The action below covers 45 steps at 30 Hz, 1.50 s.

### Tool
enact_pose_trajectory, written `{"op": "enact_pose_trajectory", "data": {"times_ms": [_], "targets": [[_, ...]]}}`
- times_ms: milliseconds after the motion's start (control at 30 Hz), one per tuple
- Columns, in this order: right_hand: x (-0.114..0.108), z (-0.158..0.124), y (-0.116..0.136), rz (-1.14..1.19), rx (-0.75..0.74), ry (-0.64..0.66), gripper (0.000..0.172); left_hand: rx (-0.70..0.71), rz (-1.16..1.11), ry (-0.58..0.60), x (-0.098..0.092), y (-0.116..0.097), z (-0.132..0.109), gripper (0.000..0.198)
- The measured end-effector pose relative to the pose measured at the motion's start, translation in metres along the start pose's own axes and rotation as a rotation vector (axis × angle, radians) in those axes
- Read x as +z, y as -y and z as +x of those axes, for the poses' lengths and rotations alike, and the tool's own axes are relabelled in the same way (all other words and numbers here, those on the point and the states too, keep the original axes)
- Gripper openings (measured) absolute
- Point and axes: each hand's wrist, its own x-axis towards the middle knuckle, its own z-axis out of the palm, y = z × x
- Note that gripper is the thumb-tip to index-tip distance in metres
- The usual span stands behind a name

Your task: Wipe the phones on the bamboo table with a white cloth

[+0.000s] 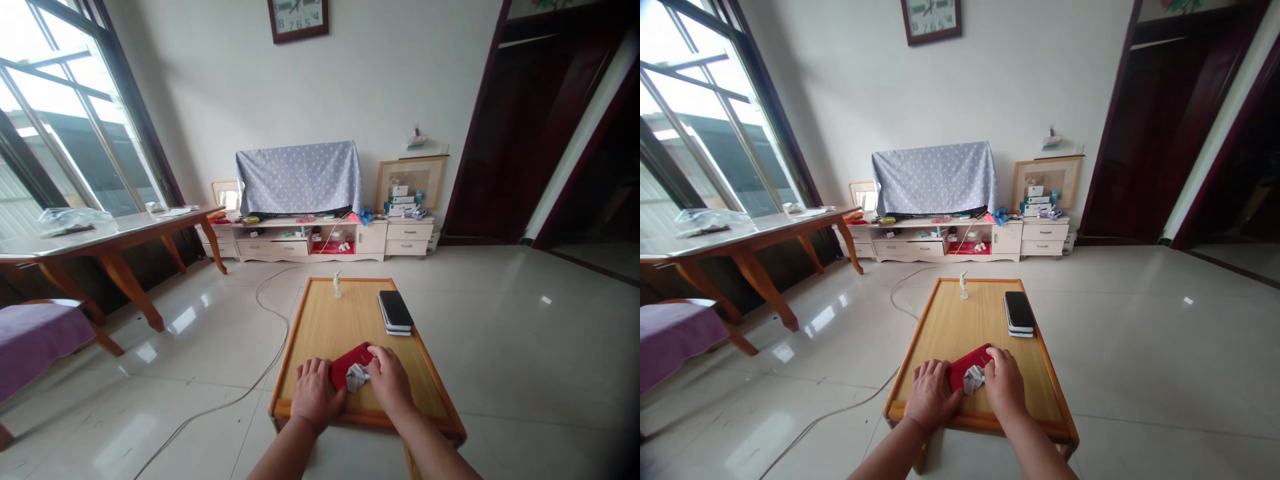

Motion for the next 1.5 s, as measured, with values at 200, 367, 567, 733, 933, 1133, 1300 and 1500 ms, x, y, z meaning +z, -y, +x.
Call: {"op": "enact_pose_trajectory", "data": {"times_ms": [200,367,567,733,933,1133,1300,1500], "targets": [[-0.008,-0.027,0.017,-0.041,-0.153,0.125,0.037,0.026,-0.008,-0.056,0.003,0.003,-0.002,0.043],[0.002,-0.046,0.028,-0.198,-0.269,0.337,0.05,0.036,-0.038,-0.035,0.009,0.008,0.0,0.058],[0.001,-0.025,0.021,-0.347,-0.18,0.293,0.053,0.028,-0.035,-0.057,0.014,0.01,0.0,0.06],[0.01,-0.035,0.037,-0.282,-0.309,0.374,0.056,0.03,-0.014,-0.034,0.014,0.012,0.0,0.051],[0.006,-0.015,0.028,-0.364,-0.18,0.347,0.06,0.014,0.001,-0.02,0.011,0.012,0.001,0.053],[0.016,-0.023,0.035,-0.32,-0.287,0.397,0.061,0.025,-0.022,-0.032,0.015,0.016,0.001,0.053],[0.022,-0.022,0.038,-0.289,-0.289,0.389,0.057,0.017,-0.015,-0.043,0.017,0.017,0.001,0.056],[0.023,-0.015,0.04,-0.274,-0.241,0.378,0.057,0.014,-0.016,-0.038,0.019,0.02,0.001,0.065]]}}
